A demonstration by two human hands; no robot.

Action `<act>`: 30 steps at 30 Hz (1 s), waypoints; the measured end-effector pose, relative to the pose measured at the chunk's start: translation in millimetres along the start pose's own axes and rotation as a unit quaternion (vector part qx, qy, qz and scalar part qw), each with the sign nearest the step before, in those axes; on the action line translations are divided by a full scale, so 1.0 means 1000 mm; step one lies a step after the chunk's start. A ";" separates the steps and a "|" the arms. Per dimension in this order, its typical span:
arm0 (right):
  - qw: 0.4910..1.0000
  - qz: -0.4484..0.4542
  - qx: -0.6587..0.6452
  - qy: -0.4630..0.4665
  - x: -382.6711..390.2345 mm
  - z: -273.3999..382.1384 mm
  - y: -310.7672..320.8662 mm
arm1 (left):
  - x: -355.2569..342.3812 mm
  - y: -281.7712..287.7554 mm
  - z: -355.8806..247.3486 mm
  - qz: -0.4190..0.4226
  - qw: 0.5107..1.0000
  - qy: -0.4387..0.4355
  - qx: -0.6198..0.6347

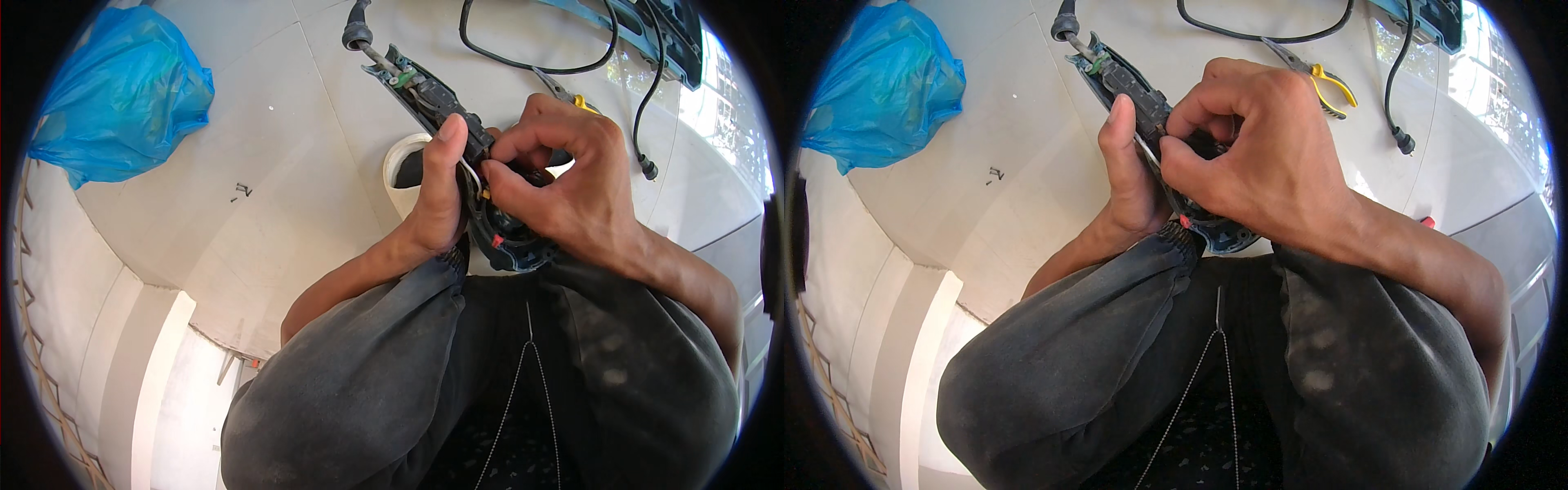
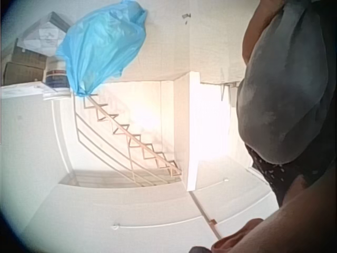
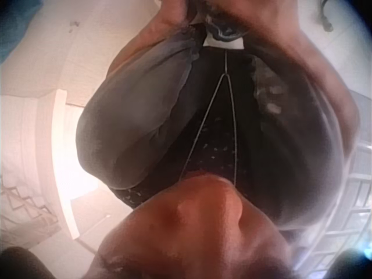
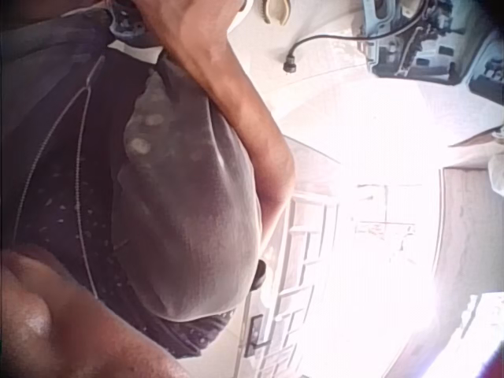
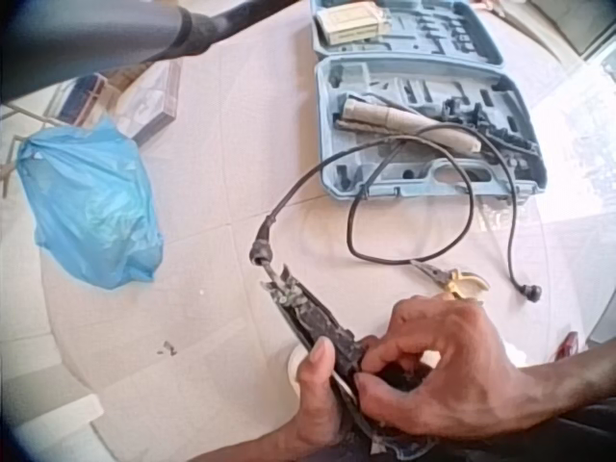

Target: The person repairs a power tool by hand, using a multimeter and pliers to manipulate wires and internal components. They briefly place the tool into a bucket before returning to sit on the floor and continuing the work with pliers.

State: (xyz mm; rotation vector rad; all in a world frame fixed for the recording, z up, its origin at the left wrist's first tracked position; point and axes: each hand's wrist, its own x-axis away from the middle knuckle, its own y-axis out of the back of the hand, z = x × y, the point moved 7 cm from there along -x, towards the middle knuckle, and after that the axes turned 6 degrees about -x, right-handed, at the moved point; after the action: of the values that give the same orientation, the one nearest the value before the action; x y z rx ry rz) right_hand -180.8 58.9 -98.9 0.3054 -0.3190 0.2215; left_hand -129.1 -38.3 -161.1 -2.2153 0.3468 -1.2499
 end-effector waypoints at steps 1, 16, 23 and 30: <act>1.000 0.000 0.000 0.001 -0.001 0.001 0.001 | 0.000 0.000 -0.001 0.000 1.000 0.000 0.000; 0.999 0.028 0.023 -0.005 0.002 0.004 0.000 | 0.004 0.003 0.004 -0.001 0.999 0.023 0.023; 1.000 0.010 0.007 0.013 0.003 0.005 -0.002 | 0.003 0.003 0.002 0.006 1.000 0.001 -0.006; 1.000 -0.002 0.000 0.023 0.004 0.007 -0.001 | 0.004 0.001 0.000 0.018 1.000 -0.003 -0.007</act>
State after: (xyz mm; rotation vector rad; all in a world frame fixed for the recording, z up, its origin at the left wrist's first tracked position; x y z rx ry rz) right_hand -179.1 56.6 -91.3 0.3015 -0.2717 0.2237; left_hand -126.8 -40.6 -158.9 -2.2154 0.3927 -1.2248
